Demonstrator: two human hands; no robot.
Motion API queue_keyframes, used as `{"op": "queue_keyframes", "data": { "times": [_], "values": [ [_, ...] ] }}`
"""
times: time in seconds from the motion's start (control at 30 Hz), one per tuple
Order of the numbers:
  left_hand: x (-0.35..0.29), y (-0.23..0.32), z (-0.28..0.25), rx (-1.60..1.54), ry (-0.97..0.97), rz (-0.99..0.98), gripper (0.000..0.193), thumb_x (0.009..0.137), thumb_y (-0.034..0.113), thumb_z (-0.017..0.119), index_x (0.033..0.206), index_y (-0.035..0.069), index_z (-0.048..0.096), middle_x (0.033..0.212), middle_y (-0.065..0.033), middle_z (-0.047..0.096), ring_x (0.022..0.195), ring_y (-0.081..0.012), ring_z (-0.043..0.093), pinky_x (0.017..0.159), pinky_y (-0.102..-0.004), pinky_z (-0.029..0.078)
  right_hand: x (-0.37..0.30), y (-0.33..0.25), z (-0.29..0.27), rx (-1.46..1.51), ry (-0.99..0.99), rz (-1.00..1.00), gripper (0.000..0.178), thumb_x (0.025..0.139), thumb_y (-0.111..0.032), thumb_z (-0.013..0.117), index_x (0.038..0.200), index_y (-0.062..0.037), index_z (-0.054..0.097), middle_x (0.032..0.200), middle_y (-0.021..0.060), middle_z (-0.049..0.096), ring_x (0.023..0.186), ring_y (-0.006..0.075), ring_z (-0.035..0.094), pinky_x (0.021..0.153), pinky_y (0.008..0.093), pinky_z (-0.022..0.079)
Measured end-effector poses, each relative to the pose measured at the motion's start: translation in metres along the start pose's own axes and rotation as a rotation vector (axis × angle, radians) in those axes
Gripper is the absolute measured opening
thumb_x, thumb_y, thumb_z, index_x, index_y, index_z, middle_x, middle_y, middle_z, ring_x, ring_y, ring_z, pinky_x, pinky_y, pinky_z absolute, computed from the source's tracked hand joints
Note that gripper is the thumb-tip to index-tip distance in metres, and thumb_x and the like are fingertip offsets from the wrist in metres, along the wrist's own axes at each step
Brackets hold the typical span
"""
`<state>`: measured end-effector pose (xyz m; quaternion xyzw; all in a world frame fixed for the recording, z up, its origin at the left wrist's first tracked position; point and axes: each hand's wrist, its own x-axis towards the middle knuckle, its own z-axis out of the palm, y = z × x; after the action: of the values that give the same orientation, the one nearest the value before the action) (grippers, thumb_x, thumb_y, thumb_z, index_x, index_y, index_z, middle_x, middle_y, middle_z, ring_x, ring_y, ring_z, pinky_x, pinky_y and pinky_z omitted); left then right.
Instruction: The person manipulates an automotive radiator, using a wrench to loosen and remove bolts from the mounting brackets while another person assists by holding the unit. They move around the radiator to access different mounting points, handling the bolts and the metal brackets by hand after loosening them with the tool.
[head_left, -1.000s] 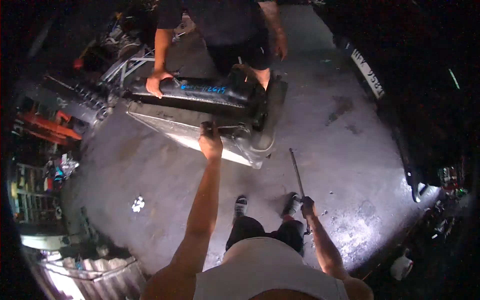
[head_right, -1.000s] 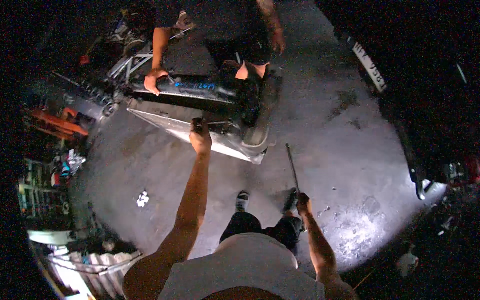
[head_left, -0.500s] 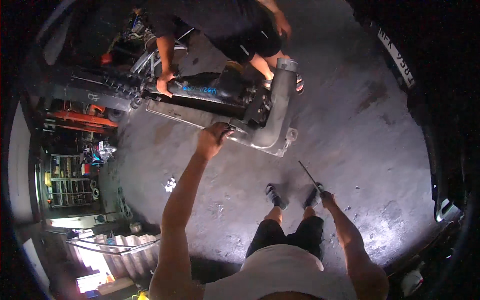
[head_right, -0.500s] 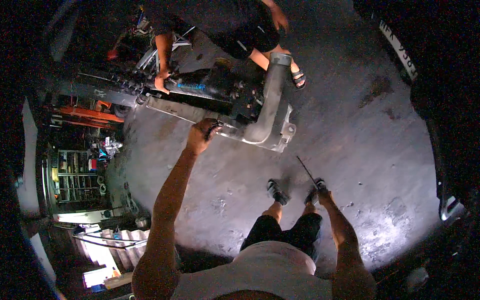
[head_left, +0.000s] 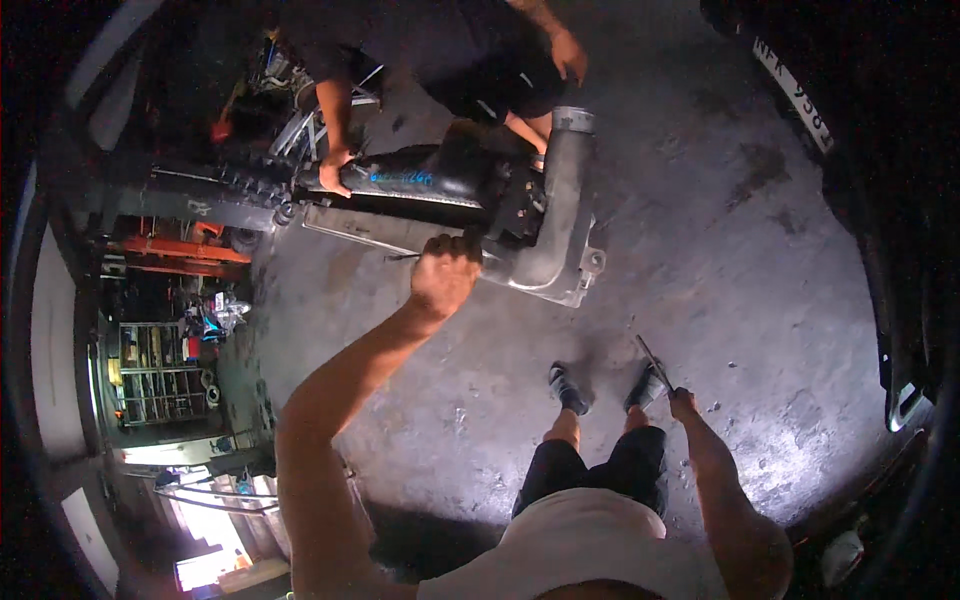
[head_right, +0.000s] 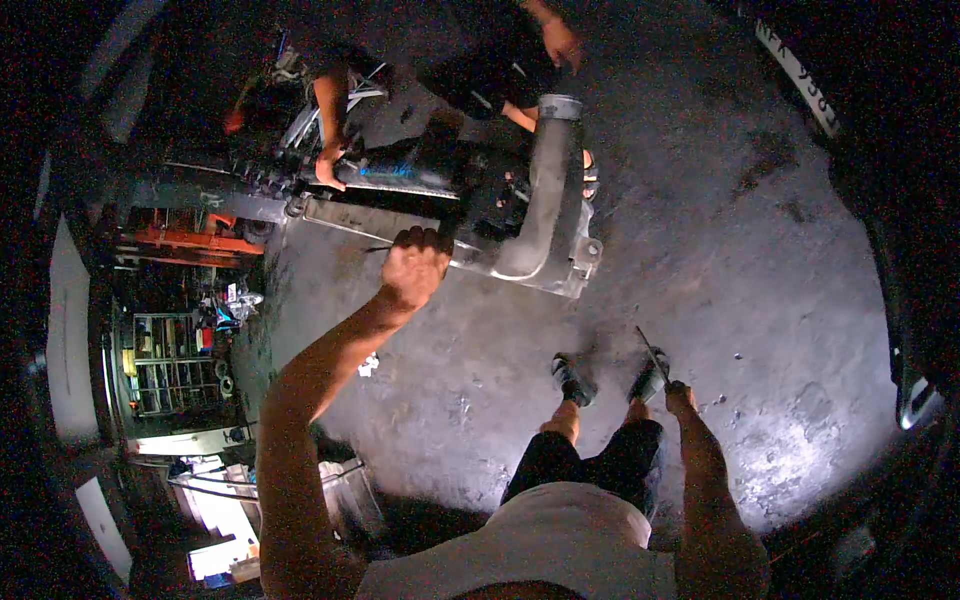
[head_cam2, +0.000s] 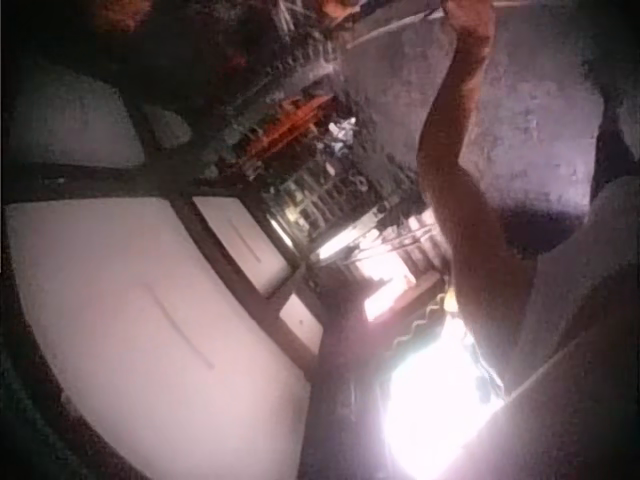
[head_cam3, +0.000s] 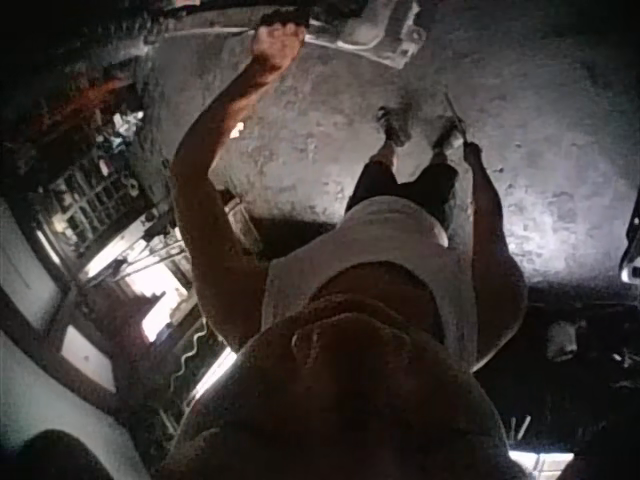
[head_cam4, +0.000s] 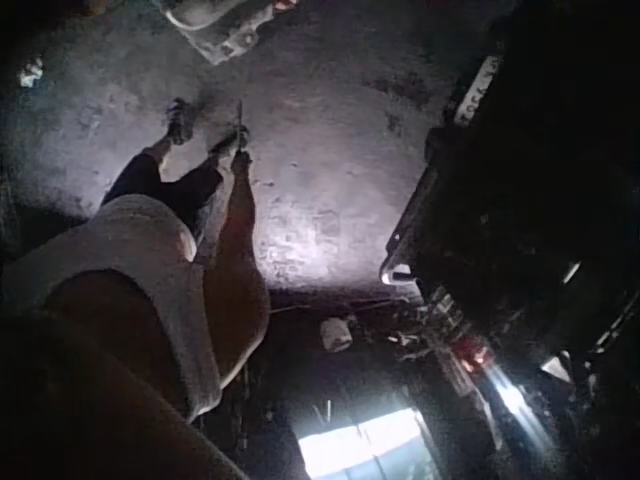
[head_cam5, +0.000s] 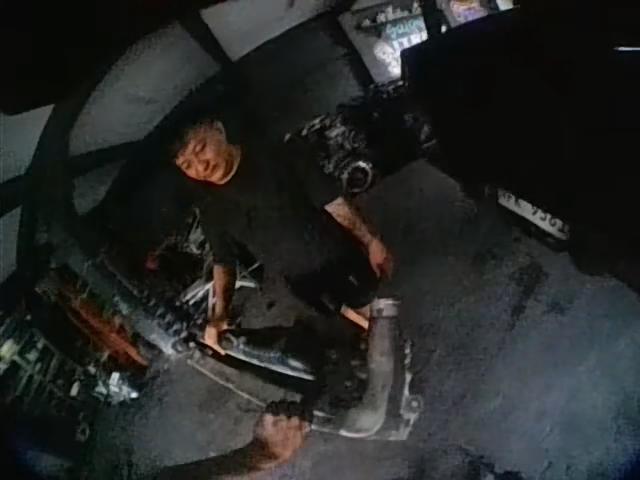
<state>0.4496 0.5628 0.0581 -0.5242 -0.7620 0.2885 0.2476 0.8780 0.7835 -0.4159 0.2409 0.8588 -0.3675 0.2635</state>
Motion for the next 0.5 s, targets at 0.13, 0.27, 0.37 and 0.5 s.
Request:
{"op": "queue_keyframes", "data": {
  "times": [0.13, 0.27, 0.37, 0.5],
  "values": [
    [-0.027, 0.002, 0.061, -0.253, 0.253, 0.030, 0.018, 0.067, 0.020, 0.058, 0.080, 0.008, 0.059, 0.073, -0.0065, 0.057, 0.070, -0.0210, 0.057, 0.064, -0.0351, 0.045, 0.005, 0.070, 0.043, -0.184, 0.087, -0.049, 0.034, 0.090, -0.035, 0.048, 0.093, -0.0044, 0.061, 0.096, 0.0216, 0.061, 0.091, 0.0425, 0.059, 0.076, 0.0510, 0.048],
    [-0.030, -0.018, 0.054, -0.550, -0.423, -0.410, 0.028, 0.082, 0.039, 0.058, 0.091, 0.013, 0.065, 0.089, -0.0094, 0.065, 0.082, -0.0306, 0.062, 0.068, -0.0412, 0.049, -0.011, 0.029, 0.023, -0.138, -0.013, 0.012, 0.029, 0.088, -0.030, 0.048, 0.097, -0.0057, 0.061, 0.097, 0.0181, 0.061, 0.090, 0.0390, 0.061, 0.075, 0.0488, 0.050],
    [-0.041, 0.025, 0.064, -0.728, 0.055, -0.752, 0.026, 0.082, 0.038, 0.060, 0.085, 0.013, 0.066, 0.085, -0.0110, 0.066, 0.073, -0.0323, 0.064, 0.061, -0.0418, 0.049, -0.027, 0.050, 0.013, -0.089, 0.014, 0.091, 0.031, 0.089, -0.034, 0.048, 0.096, -0.0064, 0.062, 0.097, 0.0189, 0.061, 0.091, 0.0394, 0.061, 0.074, 0.0494, 0.050],
    [-0.064, 0.052, 0.047, -0.775, 0.172, -0.906, 0.020, 0.078, 0.029, 0.064, 0.076, 0.009, 0.066, 0.073, -0.0115, 0.064, 0.063, -0.0335, 0.062, 0.057, -0.0401, 0.048, -0.051, 0.069, -0.004, 0.092, 0.148, 0.177, 0.033, 0.085, -0.041, 0.054, 0.093, -0.0095, 0.062, 0.091, 0.0219, 0.063, 0.086, 0.0412, 0.061, 0.066, 0.0521, 0.049]
  ]
}}
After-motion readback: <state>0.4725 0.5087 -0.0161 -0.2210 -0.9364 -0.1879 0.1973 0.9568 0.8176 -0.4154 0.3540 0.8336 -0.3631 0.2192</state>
